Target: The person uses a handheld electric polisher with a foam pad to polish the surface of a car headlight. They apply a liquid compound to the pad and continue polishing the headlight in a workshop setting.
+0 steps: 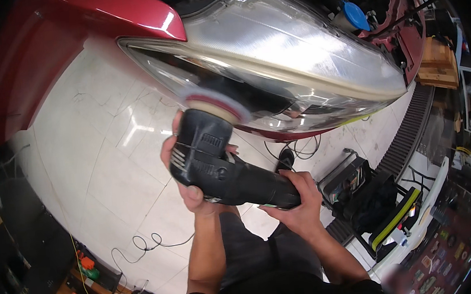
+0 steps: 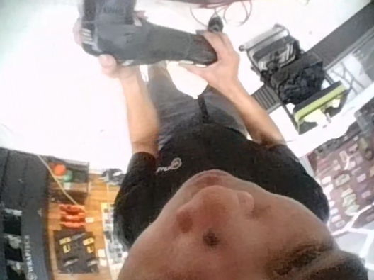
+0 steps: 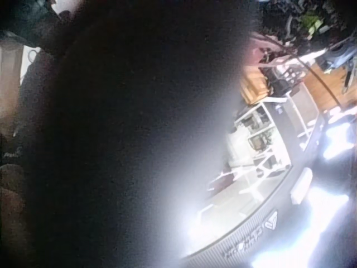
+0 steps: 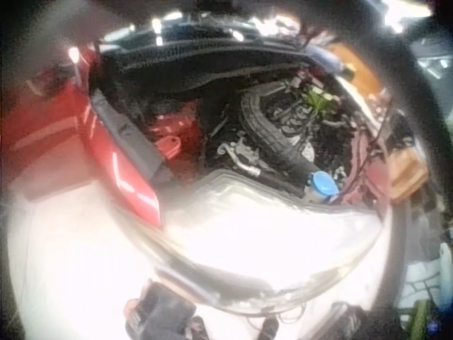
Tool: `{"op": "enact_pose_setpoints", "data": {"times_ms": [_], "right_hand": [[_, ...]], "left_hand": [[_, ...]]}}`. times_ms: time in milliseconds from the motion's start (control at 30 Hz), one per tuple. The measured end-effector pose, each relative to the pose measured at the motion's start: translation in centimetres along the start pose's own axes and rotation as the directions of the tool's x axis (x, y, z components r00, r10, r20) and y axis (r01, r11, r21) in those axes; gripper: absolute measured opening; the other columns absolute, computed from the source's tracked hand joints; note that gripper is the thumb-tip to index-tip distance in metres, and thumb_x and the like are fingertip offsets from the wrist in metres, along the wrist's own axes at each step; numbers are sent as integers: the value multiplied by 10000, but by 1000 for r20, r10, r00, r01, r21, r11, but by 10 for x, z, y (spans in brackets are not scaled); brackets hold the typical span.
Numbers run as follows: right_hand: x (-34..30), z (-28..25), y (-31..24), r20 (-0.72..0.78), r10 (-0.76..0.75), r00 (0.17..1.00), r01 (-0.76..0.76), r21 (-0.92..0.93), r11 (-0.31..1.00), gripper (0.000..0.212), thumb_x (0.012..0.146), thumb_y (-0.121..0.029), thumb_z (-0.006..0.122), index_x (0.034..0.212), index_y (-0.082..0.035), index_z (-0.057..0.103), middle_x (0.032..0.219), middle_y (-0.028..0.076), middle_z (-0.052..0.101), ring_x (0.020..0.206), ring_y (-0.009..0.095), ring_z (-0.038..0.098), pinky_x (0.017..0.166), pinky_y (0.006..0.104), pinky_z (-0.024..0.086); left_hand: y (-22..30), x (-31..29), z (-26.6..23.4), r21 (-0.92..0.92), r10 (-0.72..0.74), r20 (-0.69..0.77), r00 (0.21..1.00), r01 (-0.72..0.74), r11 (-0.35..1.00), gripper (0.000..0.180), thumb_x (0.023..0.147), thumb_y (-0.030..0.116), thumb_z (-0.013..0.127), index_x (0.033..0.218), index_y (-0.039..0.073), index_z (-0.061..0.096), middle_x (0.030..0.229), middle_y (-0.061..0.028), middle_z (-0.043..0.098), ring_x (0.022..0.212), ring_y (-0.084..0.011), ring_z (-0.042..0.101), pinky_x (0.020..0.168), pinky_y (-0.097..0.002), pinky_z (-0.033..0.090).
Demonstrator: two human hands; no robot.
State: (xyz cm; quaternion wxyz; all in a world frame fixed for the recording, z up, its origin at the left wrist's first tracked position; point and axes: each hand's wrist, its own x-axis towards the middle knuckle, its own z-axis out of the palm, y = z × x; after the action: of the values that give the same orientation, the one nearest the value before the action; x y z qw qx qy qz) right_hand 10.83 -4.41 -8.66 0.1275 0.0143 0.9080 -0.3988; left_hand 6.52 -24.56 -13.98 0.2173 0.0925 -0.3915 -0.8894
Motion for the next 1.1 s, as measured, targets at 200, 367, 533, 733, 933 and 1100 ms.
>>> {"op": "enact_pose_setpoints", "data": {"times_ms": [200,367,533,733,933,1100], "right_hand": [[1,-18,36,4,-52,999,52,-94,994,761,556,-242,982,1222,-43,674,1063,137,651,956,285,686,859,383,553],[1,-29,64,21,-127,992,129,-138,982,756,546,-234,971,1218,-52,677,1080,153,643,939,307,690,841,402,571],[7,-23,55,55,-175,983,182,-151,972,783,559,-256,988,1239,-40,667,1081,158,643,939,313,691,837,401,570],[18,8,0,55,-166,985,171,-96,981,778,613,-299,992,1279,-69,662,1090,138,655,958,294,712,845,394,580],[25,34,-29,35,-161,986,160,25,987,789,624,-283,986,1306,-67,652,1099,127,640,961,279,710,830,375,581],[23,34,-19,31,-178,984,178,3,984,775,626,-275,983,1297,-61,660,1077,127,644,936,280,713,805,377,587]], "left_hand": [[-38,-28,7,-187,-22,-56,998,11,982,969,722,413,903,1515,187,395,1683,-208,194,1232,-483,591,856,-547,650],[-63,-45,4,-48,108,21,994,-107,993,911,823,528,815,1475,75,370,1620,-334,224,1460,-431,378,1106,-500,482],[-55,-29,-7,-29,117,13,993,-117,993,941,813,545,827,1468,43,376,1622,-328,248,1470,-431,367,1169,-495,405],[-5,26,-8,-88,71,-8,997,-71,994,996,787,514,817,1561,112,338,1628,-289,268,1054,-496,679,797,-516,655],[28,60,-19,20,51,25,998,-52,998,978,842,546,680,1595,73,275,1499,-321,425,910,-478,711,734,-502,644],[16,48,-29,-33,33,10,999,-32,999,979,835,519,681,1607,87,260,1391,-331,508,874,-471,714,716,-506,634]]}}
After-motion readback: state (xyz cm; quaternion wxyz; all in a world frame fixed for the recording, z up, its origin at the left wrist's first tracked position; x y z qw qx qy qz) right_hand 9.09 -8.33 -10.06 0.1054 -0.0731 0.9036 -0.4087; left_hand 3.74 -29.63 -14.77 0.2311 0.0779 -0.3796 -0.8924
